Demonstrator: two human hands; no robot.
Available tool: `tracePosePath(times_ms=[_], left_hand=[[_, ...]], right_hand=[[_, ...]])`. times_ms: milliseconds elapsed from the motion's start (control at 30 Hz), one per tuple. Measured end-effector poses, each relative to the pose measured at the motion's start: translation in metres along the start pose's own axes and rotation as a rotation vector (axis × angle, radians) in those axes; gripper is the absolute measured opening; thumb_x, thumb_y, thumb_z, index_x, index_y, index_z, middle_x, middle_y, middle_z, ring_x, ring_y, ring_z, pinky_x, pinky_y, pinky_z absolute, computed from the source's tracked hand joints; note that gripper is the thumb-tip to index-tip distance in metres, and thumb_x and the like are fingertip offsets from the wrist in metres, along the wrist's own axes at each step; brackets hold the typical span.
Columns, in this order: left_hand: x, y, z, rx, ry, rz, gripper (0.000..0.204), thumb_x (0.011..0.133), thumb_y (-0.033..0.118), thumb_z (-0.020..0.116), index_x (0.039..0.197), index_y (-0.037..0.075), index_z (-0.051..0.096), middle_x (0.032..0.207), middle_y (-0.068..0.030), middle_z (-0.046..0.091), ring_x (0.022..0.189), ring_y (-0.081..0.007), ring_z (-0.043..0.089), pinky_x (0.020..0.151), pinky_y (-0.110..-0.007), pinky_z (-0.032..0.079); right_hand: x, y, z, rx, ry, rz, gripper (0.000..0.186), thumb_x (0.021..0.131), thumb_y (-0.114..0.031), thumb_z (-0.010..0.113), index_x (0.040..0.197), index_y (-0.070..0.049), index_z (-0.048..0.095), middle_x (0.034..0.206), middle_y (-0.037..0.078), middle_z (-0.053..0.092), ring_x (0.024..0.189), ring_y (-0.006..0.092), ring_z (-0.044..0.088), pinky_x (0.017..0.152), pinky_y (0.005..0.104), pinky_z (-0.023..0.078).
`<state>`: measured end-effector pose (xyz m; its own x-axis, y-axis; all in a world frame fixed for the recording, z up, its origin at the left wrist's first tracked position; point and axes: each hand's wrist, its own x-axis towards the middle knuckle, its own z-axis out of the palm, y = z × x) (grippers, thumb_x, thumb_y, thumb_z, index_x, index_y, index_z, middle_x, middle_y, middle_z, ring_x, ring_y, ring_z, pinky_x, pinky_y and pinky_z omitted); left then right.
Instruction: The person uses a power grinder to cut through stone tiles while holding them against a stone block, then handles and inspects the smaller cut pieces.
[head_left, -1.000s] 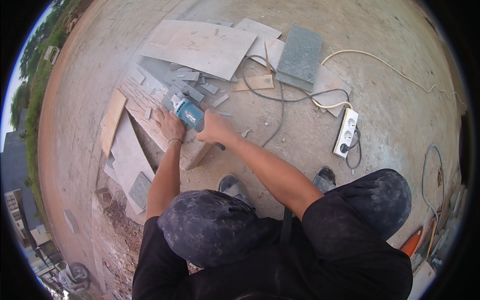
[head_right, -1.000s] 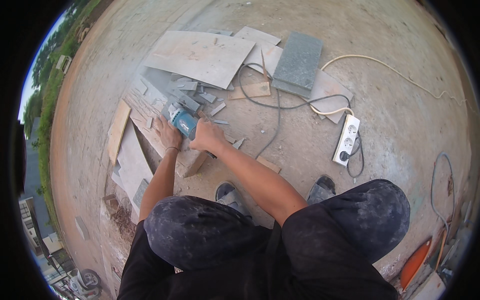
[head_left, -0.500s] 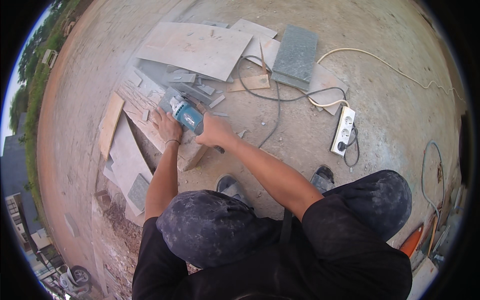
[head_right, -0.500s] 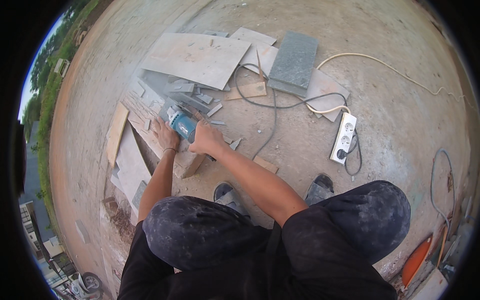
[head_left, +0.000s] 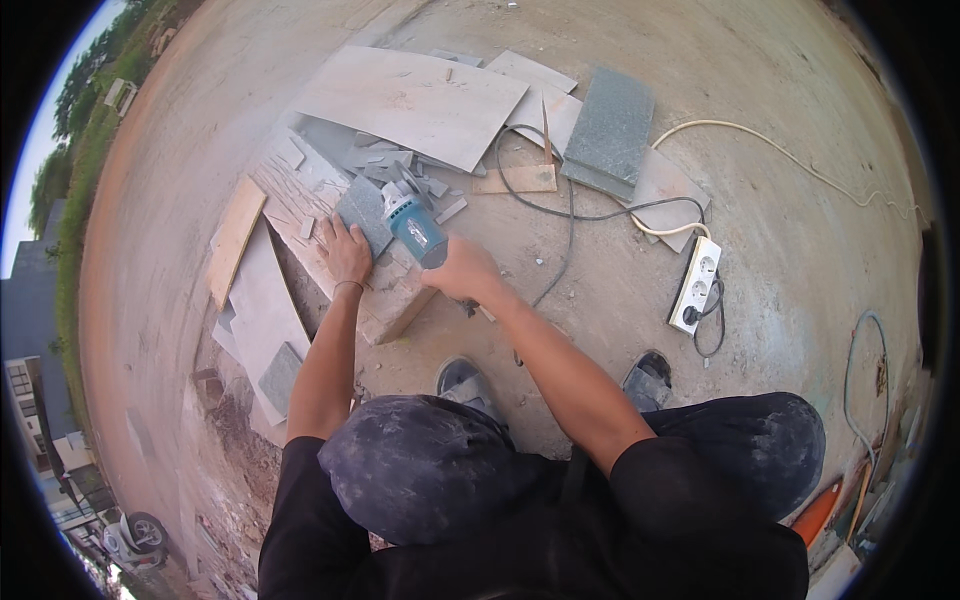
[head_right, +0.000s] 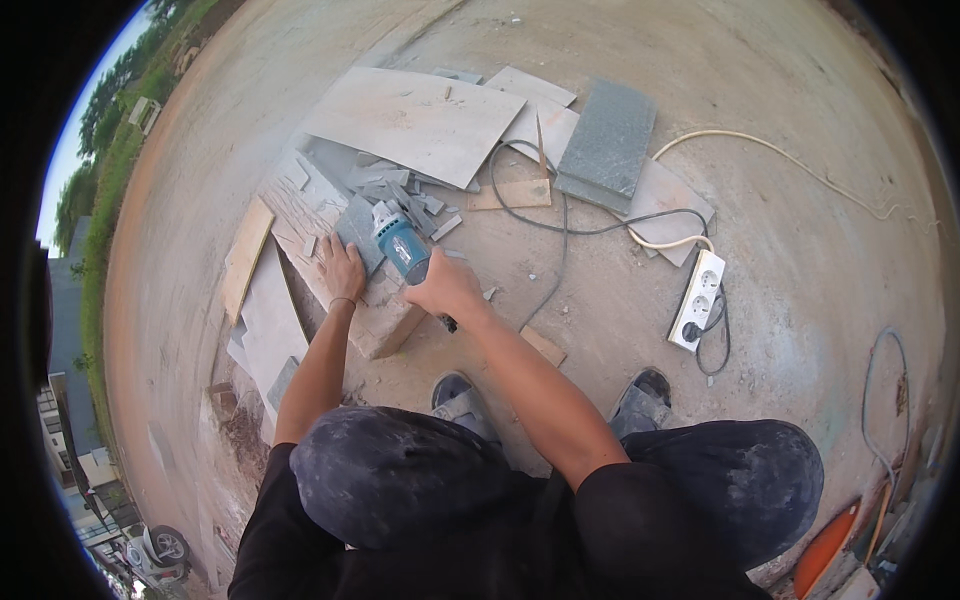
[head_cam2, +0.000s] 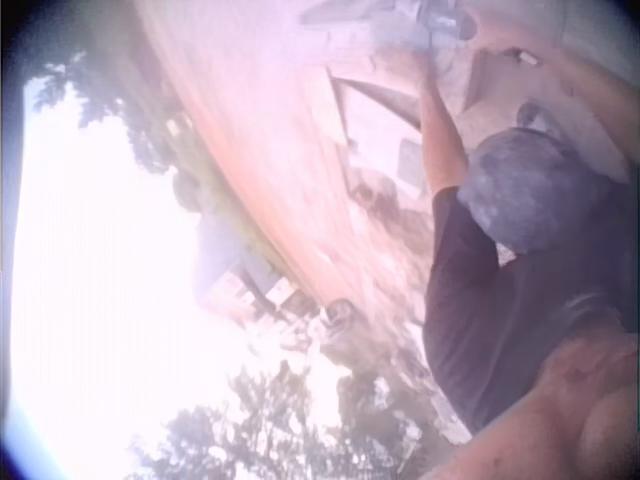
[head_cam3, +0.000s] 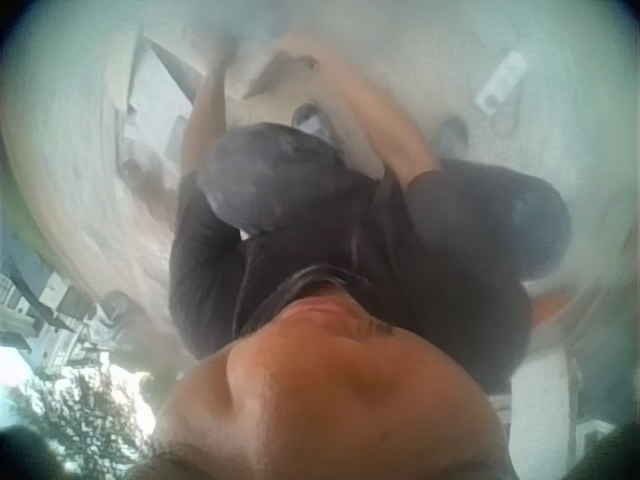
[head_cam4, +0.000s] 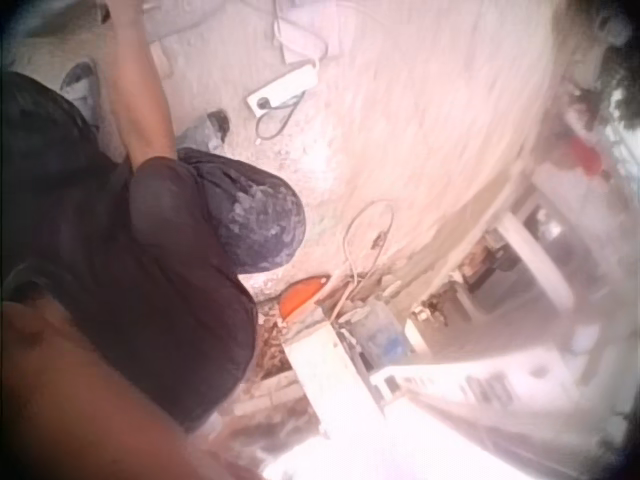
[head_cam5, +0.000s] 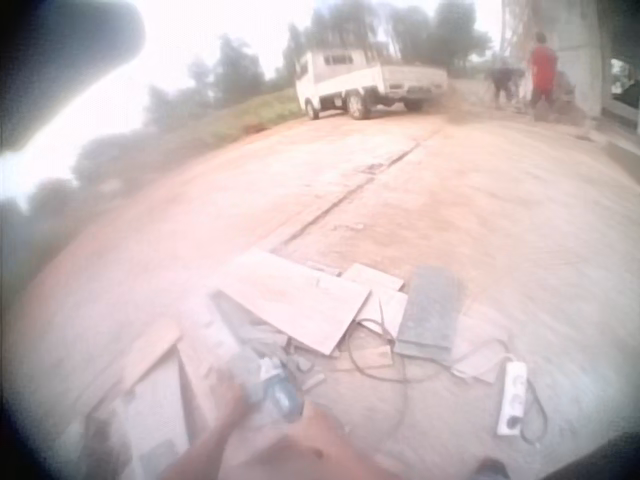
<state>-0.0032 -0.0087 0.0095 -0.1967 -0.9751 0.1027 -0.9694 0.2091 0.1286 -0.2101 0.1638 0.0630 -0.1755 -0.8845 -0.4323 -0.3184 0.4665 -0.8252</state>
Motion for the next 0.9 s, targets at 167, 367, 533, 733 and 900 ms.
tracePosePath(times_ms=[167, 367, 533, 733, 900], left_hand=[[0.013, 0.053, -0.033, -0.046, -0.147, -0.268, 0.096, 0.088, 0.068, 0.054, 0.153, 0.001, 0.033, 0.158, -0.0293, 0.025, 0.15, -0.0414, 0.021, 0.116, -0.064, 0.021], [0.027, 0.094, -0.022, -0.048, -0.195, -0.538, 0.117, 0.075, 0.069, 0.068, 0.158, 0.002, 0.021, 0.162, -0.033, 0.011, 0.153, -0.0414, 0.007, 0.116, -0.064, 0.017], [0.025, 0.105, -0.014, -0.092, -0.06, -0.569, 0.107, 0.073, 0.055, 0.076, 0.157, 0.011, 0.026, 0.163, -0.0294, 0.009, 0.153, -0.0422, 0.01, 0.115, -0.065, 0.018], [-0.014, 0.058, -0.041, -0.341, 0.072, -0.399, 0.092, 0.068, 0.047, 0.08, 0.145, 0.012, 0.042, 0.162, -0.0307, 0.01, 0.15, -0.0432, 0.019, 0.111, -0.068, 0.024], [-0.071, -0.009, -0.057, -0.512, 0.314, -0.368, 0.08, 0.065, 0.039, 0.083, 0.133, 0.011, 0.051, 0.16, -0.0354, 0.013, 0.143, -0.047, 0.034, 0.112, -0.057, 0.032]], right_hand=[[-0.003, 0.014, -0.058, 0.087, 0.163, 0.043, 0.072, 0.065, -0.038, 0.076, 0.117, 0.008, 0.057, 0.109, 0.029, 0.068, 0.102, 0.0417, 0.067, 0.089, 0.0438, 0.053], [0.0, 0.025, -0.083, 0.121, 0.327, 0.044, 0.065, 0.062, -0.036, 0.077, 0.107, 0.008, 0.062, 0.099, 0.026, 0.069, 0.092, 0.0373, 0.069, 0.081, 0.0422, 0.053], [-0.011, 0.04, -0.11, 0.322, 0.262, 0.039, 0.037, 0.069, -0.02, 0.076, 0.096, 0.001, 0.063, 0.081, 0.006, 0.064, 0.069, 0.0161, 0.059, 0.063, 0.0313, 0.047], [-0.009, 0.032, -0.103, 0.402, 0.199, 0.075, 0.031, 0.071, -0.02, 0.075, 0.094, -0.001, 0.064, 0.08, 0.001, 0.06, 0.065, 0.0125, 0.054, 0.061, 0.0277, 0.042], [0.002, 0.04, -0.117, 0.405, 0.187, 0.061, 0.029, 0.072, -0.02, 0.076, 0.093, -0.002, 0.065, 0.08, 0.001, 0.06, 0.067, 0.0126, 0.053, 0.062, 0.0278, 0.042]])
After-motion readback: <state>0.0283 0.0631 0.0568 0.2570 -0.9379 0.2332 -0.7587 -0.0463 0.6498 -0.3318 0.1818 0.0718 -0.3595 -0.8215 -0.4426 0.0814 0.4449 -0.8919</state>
